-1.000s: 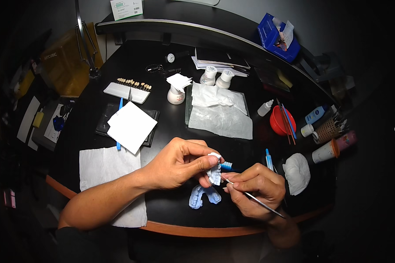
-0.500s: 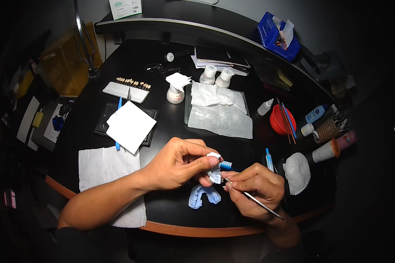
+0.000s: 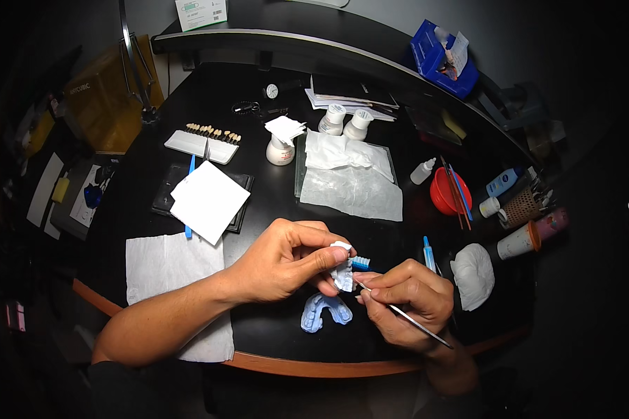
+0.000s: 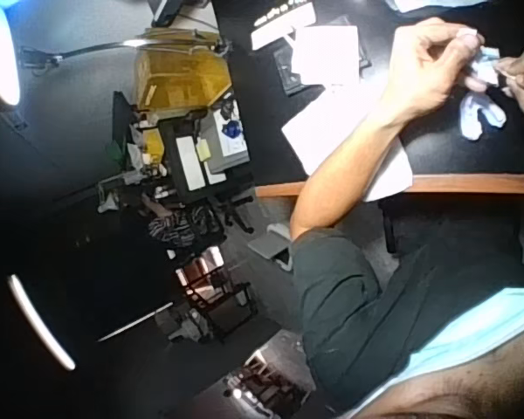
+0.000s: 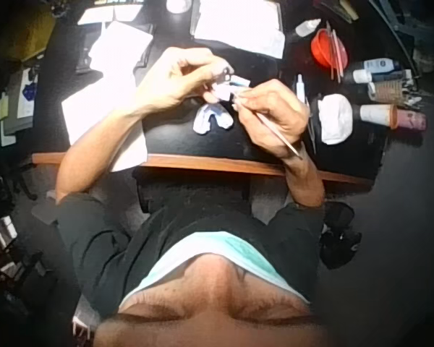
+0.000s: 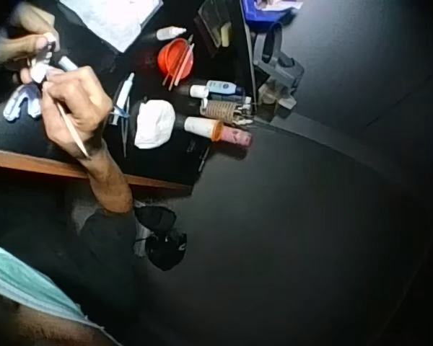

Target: The person cleans a blue dental mold using a small brush and a metal tool. They repeatedly scrub and scrape the mold's surface while holding it in their left hand.

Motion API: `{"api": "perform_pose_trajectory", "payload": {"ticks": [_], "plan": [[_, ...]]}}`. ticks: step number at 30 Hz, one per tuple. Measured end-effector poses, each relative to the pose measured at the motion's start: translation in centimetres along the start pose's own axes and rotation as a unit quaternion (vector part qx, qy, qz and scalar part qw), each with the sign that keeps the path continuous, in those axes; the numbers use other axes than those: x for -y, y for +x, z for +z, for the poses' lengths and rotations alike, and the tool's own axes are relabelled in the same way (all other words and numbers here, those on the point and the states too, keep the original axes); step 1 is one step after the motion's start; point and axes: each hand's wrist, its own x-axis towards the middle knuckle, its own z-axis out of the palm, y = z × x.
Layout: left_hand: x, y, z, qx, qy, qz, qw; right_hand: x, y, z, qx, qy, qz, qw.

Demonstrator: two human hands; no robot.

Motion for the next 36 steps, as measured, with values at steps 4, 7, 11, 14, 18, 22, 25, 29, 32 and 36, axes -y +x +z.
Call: {"api": "perform_pose_trajectory", "payload": {"ticks": [4, 7, 11, 14, 18, 22, 25, 29, 32, 36], "plan": [[0.09, 0.16, -0.15, 0.0, 0.004, 0.002, 1.0, -0.31, 0.02, 0.02, 0.003, 0.001, 0.002, 1.0], [-0.1, 0.16, -0.01, 0.002, 0.014, 0.01, 1.0, -0.07, 0.06, -0.08, 0.002, 0.002, 0.002, 1.0], [-0.18, 0.31, -0.17, 0.001, 0.014, 0.004, 1.0, -0.4, 0.22, -0.09, 0.002, 0.01, 0.0, 1.0], [-0.41, 0.24, -0.15, 0.002, 0.011, -0.006, 1.0, -0.49, 0.1, -0.01, 0.001, 0.011, -0.002, 1.0], [-0.28, 0.1, -0.15, 0.003, 0.016, -0.005, 1.0, -0.42, -0.04, 0.03, 0.002, 0.006, -0.012, 1.0], [-0.39, 0.12, -0.12, 0.011, 0.017, 0.017, 1.0, -0.16, 0.07, 0.04, -0.008, 0.007, -0.011, 1.0], [-0.45, 0.21, -0.18, 0.025, 0.039, 0.05, 0.998, 0.05, 0.21, -0.1, -0.022, 0.018, -0.001, 1.0], [-0.34, 0.21, -0.38, 0.031, 0.037, 0.06, 0.997, 0.02, 0.26, -0.23, -0.022, 0.028, 0.001, 0.999], [-0.12, 0.27, -0.46, 0.032, 0.035, 0.066, 0.997, -0.03, 0.25, -0.33, -0.021, 0.025, 0.0, 0.999], [-0.17, 0.29, -0.37, 0.032, 0.039, 0.064, 0.997, -0.08, 0.27, -0.38, -0.015, 0.018, -0.004, 1.0]]}}
